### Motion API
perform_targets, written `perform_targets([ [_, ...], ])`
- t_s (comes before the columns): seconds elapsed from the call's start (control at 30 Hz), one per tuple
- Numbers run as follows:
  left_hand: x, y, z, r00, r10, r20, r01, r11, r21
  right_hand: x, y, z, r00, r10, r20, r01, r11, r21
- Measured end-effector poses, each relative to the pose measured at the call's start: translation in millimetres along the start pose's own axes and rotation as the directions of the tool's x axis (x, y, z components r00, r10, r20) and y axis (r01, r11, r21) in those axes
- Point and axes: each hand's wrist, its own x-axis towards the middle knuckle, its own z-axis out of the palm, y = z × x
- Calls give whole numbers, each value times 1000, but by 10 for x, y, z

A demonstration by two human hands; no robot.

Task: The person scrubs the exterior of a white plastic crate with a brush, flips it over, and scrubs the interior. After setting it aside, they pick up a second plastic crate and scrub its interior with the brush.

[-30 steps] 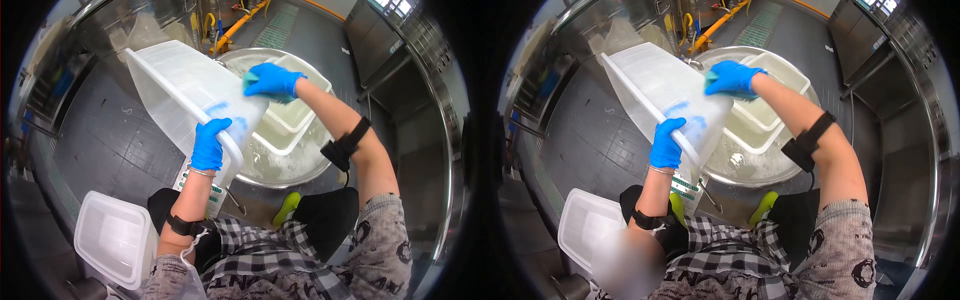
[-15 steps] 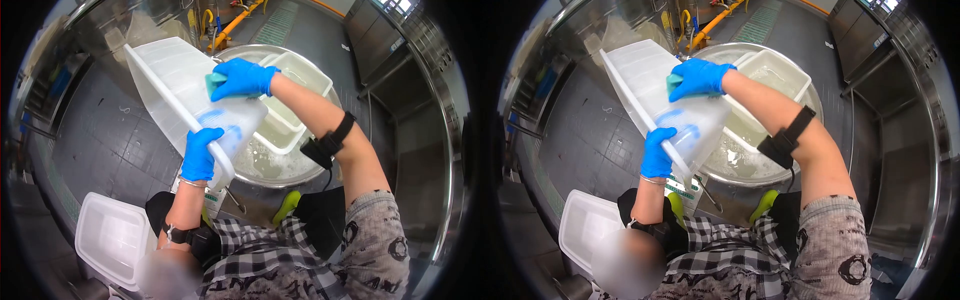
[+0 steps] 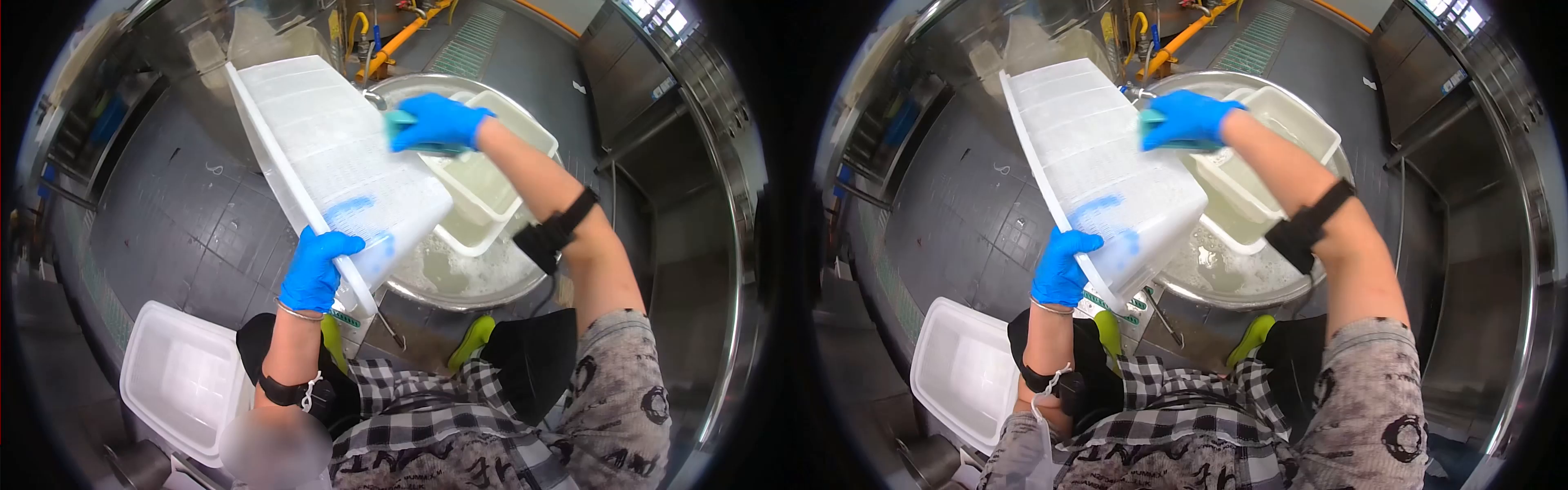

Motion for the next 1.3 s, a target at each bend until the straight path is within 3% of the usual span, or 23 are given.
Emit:
perform_targets([
  [0.07,-37,19,-43,1000,6,30,-8,996,84,-235,264,0,994,104,19,-104,994,13],
  [0.1,-62,50,-30,1000,-5,20,3,995,104,-326,319,47,996,71,51,-61,983,-171],
  [0.2,-122,122,-84,999,-28,16,26,991,129,-537,141,233,975,129,178,-119,990,-70],
  [0.27,-182,149,-103,999,-38,16,36,990,135,-619,262,424,976,214,31,-216,969,122],
  [0.3,-210,158,-97,997,-67,33,62,989,138,-691,286,489,978,208,30,-210,970,124],
  [0.37,-255,135,-66,994,-99,51,91,985,146,-828,327,583,943,327,-64,-294,907,301],
  [0.43,-294,40,-11,991,-85,100,65,981,185,-919,321,543,944,328,-31,-307,910,279],
  [0.5,-293,36,-48,986,-110,127,85,978,192,-1057,423,543,893,439,-102,-300,748,592],
  [0.57,-268,108,-69,988,-120,93,97,971,221,-1078,225,322,875,466,-134,-307,747,590],
  [0.6,-252,164,-91,998,-9,55,-6,963,271,-1029,150,242,863,454,-220,-306,817,488],
  [0.63,-236,238,-121,998,-11,61,-6,962,271,-975,64,175,850,428,-307,-305,875,377],
  [0.67,-222,320,-155,998,49,33,-58,941,335,-919,-60,114,848,429,-311,-305,875,375],
  [0.73,-208,428,-216,993,120,11,-114,909,401,-741,-320,62,947,173,-271,-112,968,226],
  [0.77,-197,465,-244,993,115,13,-109,892,438,-623,-408,111,961,66,-269,-3,974,228],
  [0.8,-186,480,-259,994,107,13,-100,875,474,-466,-479,188,958,18,-287,5,997,80],
  [0.83,-175,466,-269,994,108,14,-102,876,472,-369,-590,257,952,-35,-304,51,998,47],
  [0.9,-165,450,-305,993,108,56,-122,898,423,-272,-657,260,988,10,-153,-11,1000,-5],
  [1.03,-147,472,-301,992,101,70,-120,917,380,-529,-152,185,993,56,-101,-54,998,15],
  [1.1,-118,442,-219,993,104,65,-120,925,361,-627,-3,98,980,200,3,-200,979,-30],
  [1.13,-65,401,-213,991,116,70,-133,928,349,-550,16,65,980,200,4,-200,979,-37],
  [1.23,3,355,-191,988,119,95,-148,901,409,-103,-207,-12,992,-52,-112,44,996,-74],
  [1.3,-39,396,-226,988,120,101,-150,914,377,176,-408,-1,996,32,-78,-37,997,-69],
])
